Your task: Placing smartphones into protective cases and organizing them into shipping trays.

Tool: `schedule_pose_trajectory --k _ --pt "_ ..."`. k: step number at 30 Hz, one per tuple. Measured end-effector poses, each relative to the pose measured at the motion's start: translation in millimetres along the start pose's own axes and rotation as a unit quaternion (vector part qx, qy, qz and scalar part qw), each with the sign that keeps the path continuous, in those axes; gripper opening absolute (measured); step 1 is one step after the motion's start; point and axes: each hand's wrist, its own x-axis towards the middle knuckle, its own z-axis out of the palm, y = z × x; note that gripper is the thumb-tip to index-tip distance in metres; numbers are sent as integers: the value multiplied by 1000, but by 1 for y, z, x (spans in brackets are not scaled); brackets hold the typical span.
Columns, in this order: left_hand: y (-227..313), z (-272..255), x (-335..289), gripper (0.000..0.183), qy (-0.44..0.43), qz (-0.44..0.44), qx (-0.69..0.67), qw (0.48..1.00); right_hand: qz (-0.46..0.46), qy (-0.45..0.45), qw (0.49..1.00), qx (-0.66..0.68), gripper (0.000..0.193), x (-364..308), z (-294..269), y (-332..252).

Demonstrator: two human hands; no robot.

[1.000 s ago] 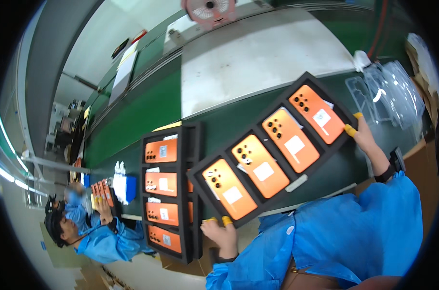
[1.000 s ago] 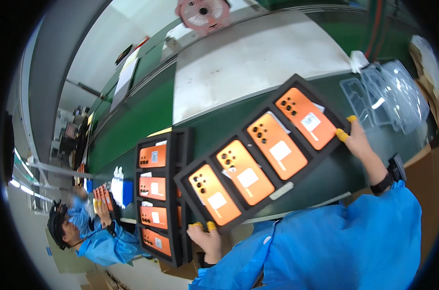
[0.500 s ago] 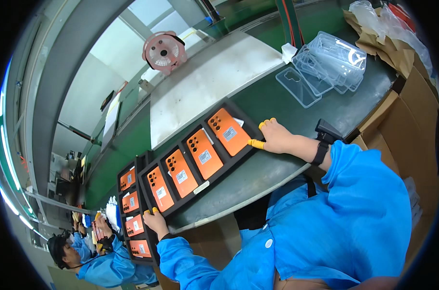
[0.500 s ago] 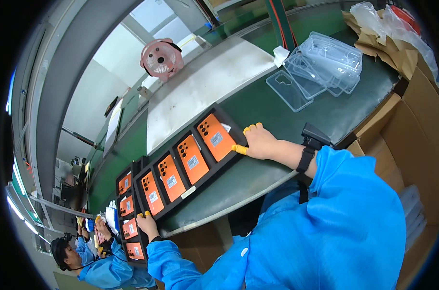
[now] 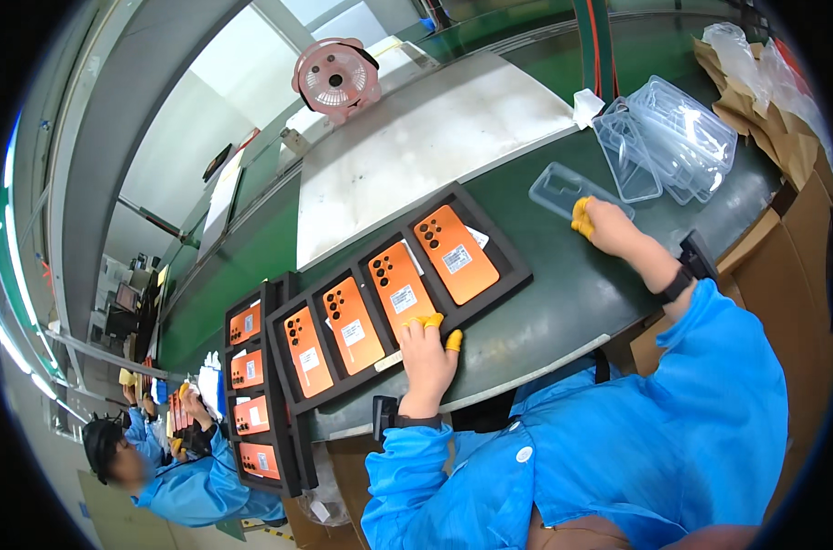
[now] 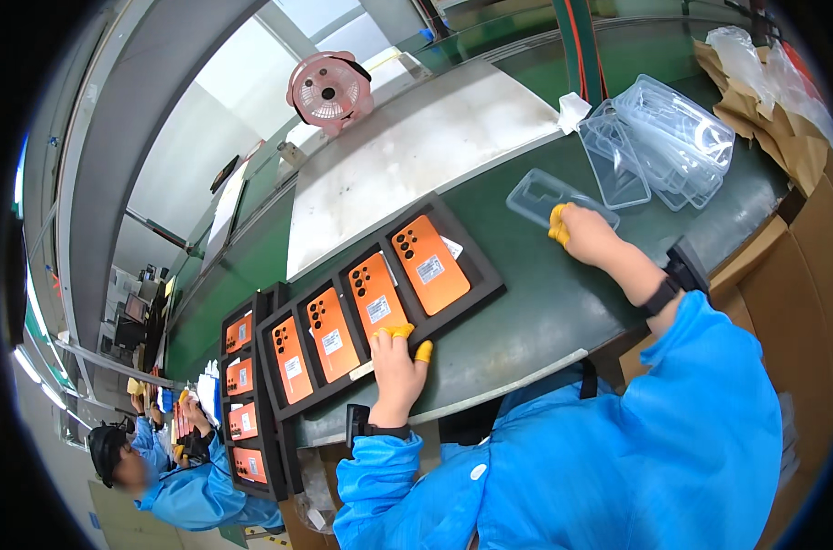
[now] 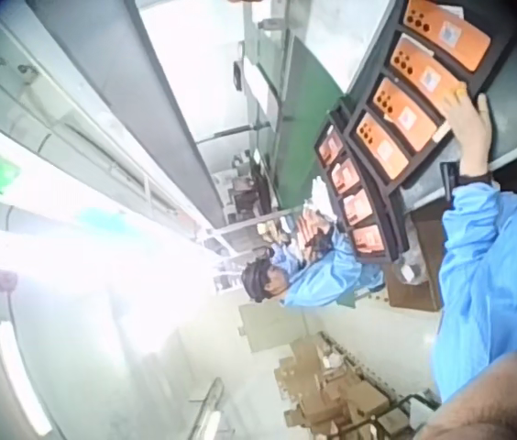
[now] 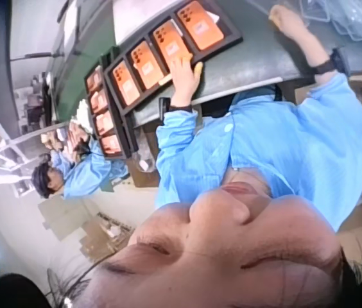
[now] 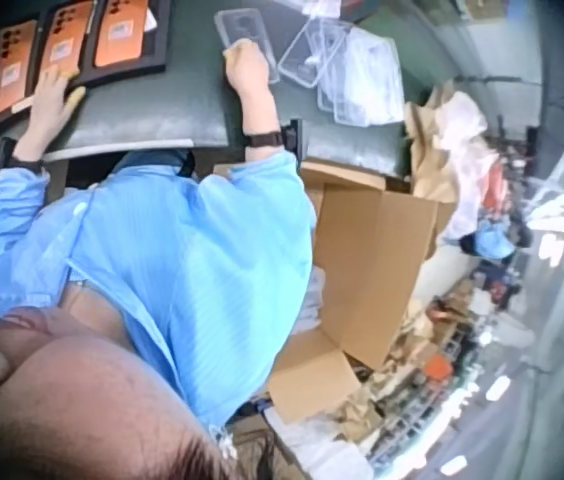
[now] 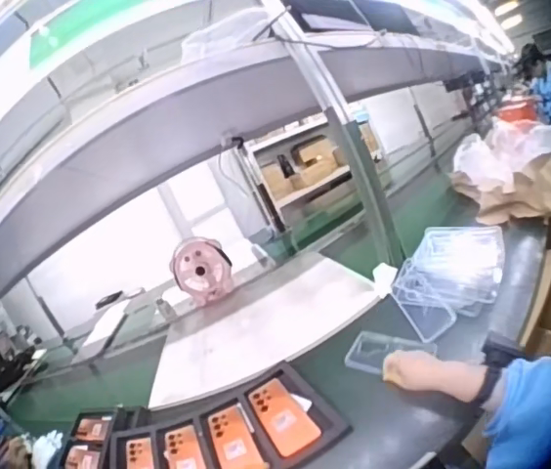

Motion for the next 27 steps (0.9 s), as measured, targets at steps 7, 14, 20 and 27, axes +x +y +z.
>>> schedule_pose_trajectory --k 7,14,20,27 --pt "3 -23 -10 19 -51 43 -136 988 -167 -411 891 101 21 -27 -57 -16" --pt "52 4 39 28 72 75 -17 994 -179 -100 957 204 40 -3 -30 -33" --pt "79 15 23 42 -55 57 25 997 -238 -86 961 114 17 -5 -13 -15" --pt "96 10 34 62 -90 -45 101 990 -245 -59 963 98 24 -13 -24 1"
